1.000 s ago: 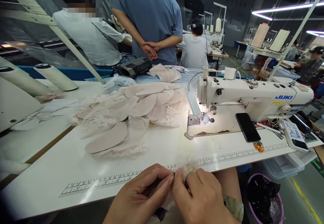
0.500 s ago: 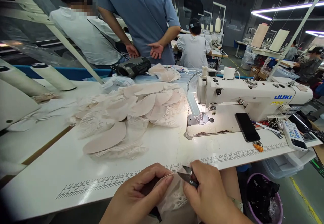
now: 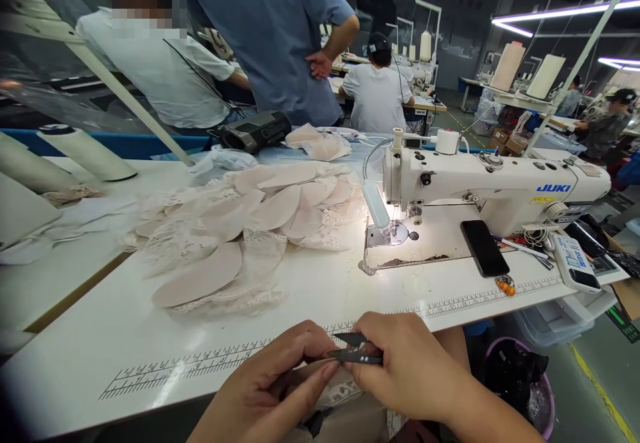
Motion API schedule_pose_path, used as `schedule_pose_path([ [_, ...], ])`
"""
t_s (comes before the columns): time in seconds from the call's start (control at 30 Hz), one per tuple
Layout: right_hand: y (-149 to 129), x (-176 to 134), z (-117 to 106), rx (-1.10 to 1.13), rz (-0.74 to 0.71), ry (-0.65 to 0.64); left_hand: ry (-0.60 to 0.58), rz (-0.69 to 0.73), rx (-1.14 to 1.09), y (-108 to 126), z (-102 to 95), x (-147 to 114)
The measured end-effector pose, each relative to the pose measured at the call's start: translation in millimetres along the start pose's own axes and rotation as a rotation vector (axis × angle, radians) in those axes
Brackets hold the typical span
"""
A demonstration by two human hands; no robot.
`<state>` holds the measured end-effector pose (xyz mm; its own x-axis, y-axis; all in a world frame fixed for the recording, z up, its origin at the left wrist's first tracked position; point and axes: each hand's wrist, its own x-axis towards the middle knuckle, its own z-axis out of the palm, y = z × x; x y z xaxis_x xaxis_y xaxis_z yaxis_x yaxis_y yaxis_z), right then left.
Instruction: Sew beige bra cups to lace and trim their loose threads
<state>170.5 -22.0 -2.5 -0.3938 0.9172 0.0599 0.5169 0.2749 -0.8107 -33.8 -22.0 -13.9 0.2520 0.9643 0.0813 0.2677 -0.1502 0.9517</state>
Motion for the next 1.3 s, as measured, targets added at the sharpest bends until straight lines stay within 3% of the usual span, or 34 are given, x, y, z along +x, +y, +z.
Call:
schedule_pose_path([
  [0.17,11.4,6.7,1.7,0.310,0.118,-0.105,-0.092,-0.028,0.058,1.8,-6.1,-0.9],
  [0.27,19.1,5.1,0.5,0.450,0.123,-0.103,-0.076,-0.052,0.077,0.0,-8.6,0.4],
  [0.47,9.8,-6.4,2.1,0.214,0.043,0.135,-0.064,-0.065,0.072,-2.4,-6.7,2.6],
  [0.6,4.0,-7.3,4.0,0.128,0.045,0.011,-0.067,-0.018,0.092,-5.3,-4.1,1.7],
  [0.67,6.6,-4.0,2.9,0.179,0.058,-0.053,-0.060,-0.031,0.091,-4.4,-4.0,0.5],
  [0.77,11.0,-0.1,0.6,0.331,0.072,-0.049,-0.051,-0.065,0.080,-1.3,-5.2,-1.0],
  [0.83,11.0,-1.7,2.8,0.342,0.075,-0.004,-0.036,-0.083,0.061,-1.3,-6.1,-0.7],
  [0.9,10.1,-6.4,10.6,0.208,0.046,0.080,-0.040,-0.082,0.036,-4.0,-6.3,0.8],
  [1.03,23.0,-9.1,30.0,-0.250,-0.240,0.311,-0.146,0.023,-0.006,-7.8,-4.8,2.9],
  [1.1,39.6,-2.0,28.4,-0.400,-0.330,0.444,-0.133,0.006,-0.032,-3.8,-4.6,1.3],
  [1.2,60.8,10.0,9.8,-0.427,-0.226,0.623,-0.025,-0.120,-0.090,5.6,-5.4,-2.4],
  [1.3,57.3,9.2,-1.9,-0.367,-0.182,0.597,0.042,-0.241,-0.182,7.6,-5.3,-2.7],
])
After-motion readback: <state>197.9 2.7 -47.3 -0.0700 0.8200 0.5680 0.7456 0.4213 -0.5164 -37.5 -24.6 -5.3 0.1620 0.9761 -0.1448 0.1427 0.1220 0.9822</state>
